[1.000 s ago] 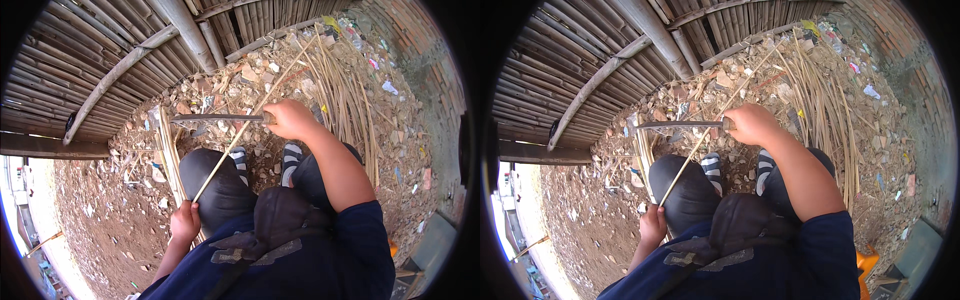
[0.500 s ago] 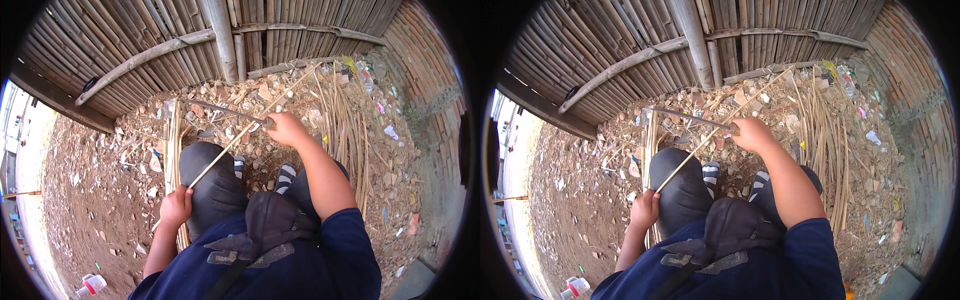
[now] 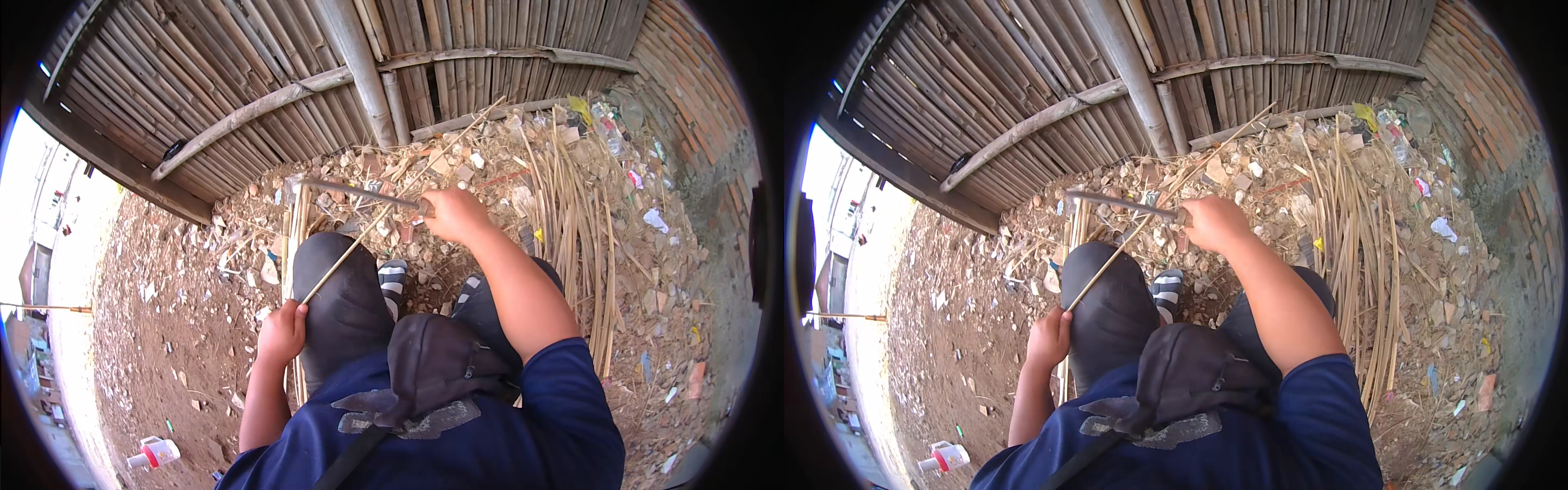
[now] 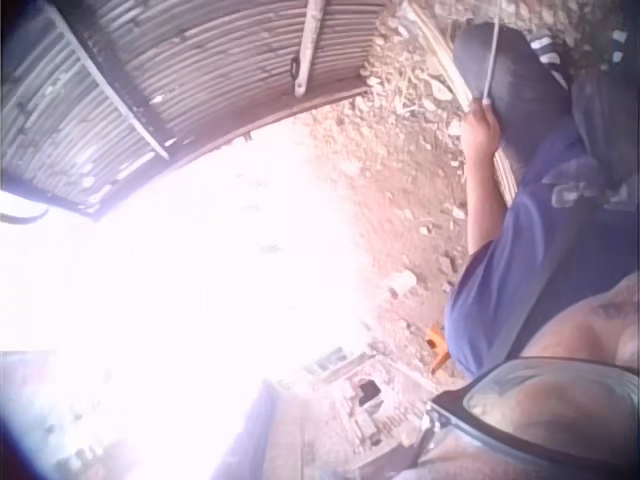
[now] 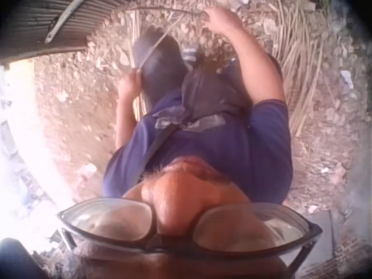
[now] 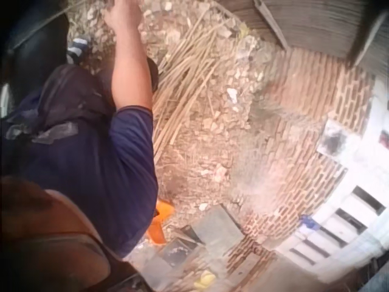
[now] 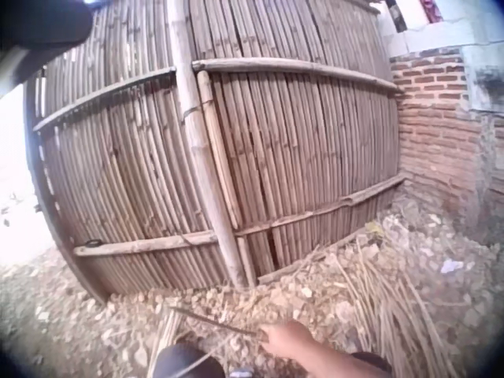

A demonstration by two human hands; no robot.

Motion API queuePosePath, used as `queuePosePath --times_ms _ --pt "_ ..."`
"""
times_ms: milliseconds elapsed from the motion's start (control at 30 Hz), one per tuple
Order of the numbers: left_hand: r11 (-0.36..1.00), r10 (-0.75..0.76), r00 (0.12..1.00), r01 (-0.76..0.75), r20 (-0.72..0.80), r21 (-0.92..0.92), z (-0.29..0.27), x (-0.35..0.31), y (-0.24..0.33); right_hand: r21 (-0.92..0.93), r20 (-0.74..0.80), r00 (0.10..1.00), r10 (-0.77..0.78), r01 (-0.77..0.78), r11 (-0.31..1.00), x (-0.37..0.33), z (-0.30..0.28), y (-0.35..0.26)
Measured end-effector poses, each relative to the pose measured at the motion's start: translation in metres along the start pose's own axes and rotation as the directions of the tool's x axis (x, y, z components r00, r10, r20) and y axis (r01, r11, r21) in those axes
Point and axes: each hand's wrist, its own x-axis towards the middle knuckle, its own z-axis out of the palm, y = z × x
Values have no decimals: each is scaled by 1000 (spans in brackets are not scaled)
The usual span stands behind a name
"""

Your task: The person shaves a long thin strip of bamboo by hand using a knife, while sitting on a ground scattered with wood debris.

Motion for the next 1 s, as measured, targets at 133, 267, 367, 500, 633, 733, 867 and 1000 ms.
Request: queuePosePath --times_ms 133,267,367,500,633,733,867,1000 --pt "1000 27 1000 -27 3 -16 5 -12 -3 26 24 1000 -11 11 1000 -3 12 11" --pt "1000 12 1000 -12 7 8 10 -5 0 85 -90 992 90 -82 993 6 15 38" --pt "1000 22 1000 -22 -2 -1 12 -8 -4 38 -69 996 53 -51 998 3 12 18" --pt "999 41 999 -40 -28 25 19 -9 -17 -12 78 996 -49 50 999 3 11 -4" --pt "1000 15 1000 -15 1 16 16 -4 -13 126 -35 996 81 -76 989 27 17 30" --pt "999 24 1000 -24 -6 42 15 -1 -12 95 -25 996 87 -85 992 26 16 31" --pt "999 30 999 -30 -11 18 22 -5 -20 -105 71 995 -66 74 992 3 9 -14" --pt "999 53 999 -53 -1 -11 27 2 -28 129 35 998 60 -64 990 19 19 22"
